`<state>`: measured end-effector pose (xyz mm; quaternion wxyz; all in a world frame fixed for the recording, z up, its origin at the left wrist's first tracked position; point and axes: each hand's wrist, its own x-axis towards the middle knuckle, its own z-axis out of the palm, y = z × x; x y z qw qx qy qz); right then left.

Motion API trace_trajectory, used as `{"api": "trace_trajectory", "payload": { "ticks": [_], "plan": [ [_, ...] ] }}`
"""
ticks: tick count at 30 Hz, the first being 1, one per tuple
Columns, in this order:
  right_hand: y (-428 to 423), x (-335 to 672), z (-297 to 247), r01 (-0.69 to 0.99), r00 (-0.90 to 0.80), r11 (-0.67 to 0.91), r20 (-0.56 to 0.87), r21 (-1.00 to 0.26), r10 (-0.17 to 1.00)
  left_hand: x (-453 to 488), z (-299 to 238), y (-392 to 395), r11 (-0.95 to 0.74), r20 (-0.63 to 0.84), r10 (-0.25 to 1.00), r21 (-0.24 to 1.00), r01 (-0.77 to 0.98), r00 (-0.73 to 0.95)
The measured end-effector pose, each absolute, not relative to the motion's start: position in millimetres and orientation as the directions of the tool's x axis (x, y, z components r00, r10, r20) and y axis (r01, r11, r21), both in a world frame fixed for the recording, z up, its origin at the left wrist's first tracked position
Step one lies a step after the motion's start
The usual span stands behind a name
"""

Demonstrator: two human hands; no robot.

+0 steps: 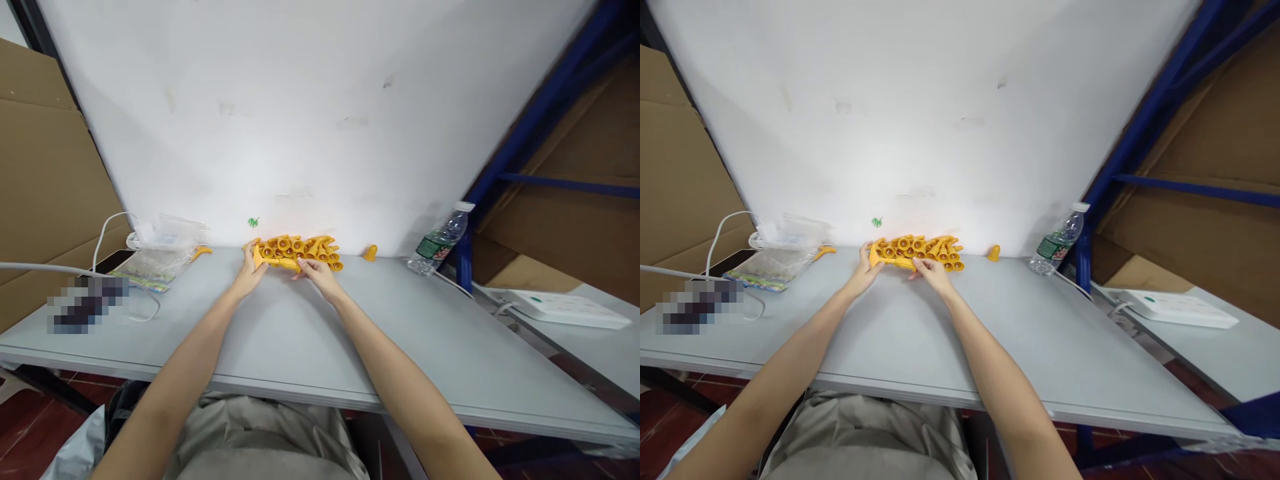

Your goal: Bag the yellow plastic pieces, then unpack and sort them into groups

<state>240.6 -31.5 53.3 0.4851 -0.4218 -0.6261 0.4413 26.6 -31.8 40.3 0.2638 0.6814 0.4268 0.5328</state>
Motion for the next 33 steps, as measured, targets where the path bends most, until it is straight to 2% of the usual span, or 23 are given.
{"api": "trace_trajectory", "payload": {
  "ticks": [4,8,16,18,22,24,26,30,33],
  "plan": [
    [-30.9,239.6,54.6,0.104,-0.113,0.197,0.185,-0.975,0.976,20.9,49.1,-40.3,-0.457,0.413,0.883,0.656,0.601,0.222],
    [-33.7,239.3,58.3,0.134,-0.101,0.219,0.206,-0.967,0.973,20.1,54.1,-44.1,-0.353,0.331,0.923,0.524,0.775,0.196],
    [-45.6,253.0,75.9,0.157,-0.363,0.230,0.161,-0.960,0.918,16.4,51.6,-38.5,-0.412,0.361,0.901,0.536,0.737,0.241],
    [-46.5,250.3,75.4,0.170,-0.338,0.185,0.119,-0.968,0.933,17.7,52.2,-39.6,-0.434,0.376,0.891,0.543,0.719,0.254],
    [-45.8,241.9,72.6,0.220,-0.173,0.057,0.019,-0.974,0.985,20.5,54.7,-42.5,-0.453,0.396,0.882,0.560,0.694,0.255],
    [-45.4,241.8,73.8,0.245,-0.155,0.039,0.000,-0.969,0.988,20.4,55.8,-42.5,-0.445,0.394,0.885,0.567,0.693,0.246],
    [-45.3,245.2,76.8,0.232,-0.192,0.072,0.026,-0.970,0.981,19.3,56.6,-41.7,-0.431,0.389,0.892,0.574,0.697,0.231],
    [-45.6,252.0,80.7,0.140,-0.261,0.232,0.190,-0.963,0.947,17.7,57.9,-41.0,-0.422,0.393,0.894,0.582,0.695,0.214],
    [-46.8,249.5,79.6,0.155,-0.252,0.263,0.219,-0.952,0.943,19.0,59.4,-43.3,-0.427,0.396,0.892,0.584,0.691,0.217]
  ]
}}
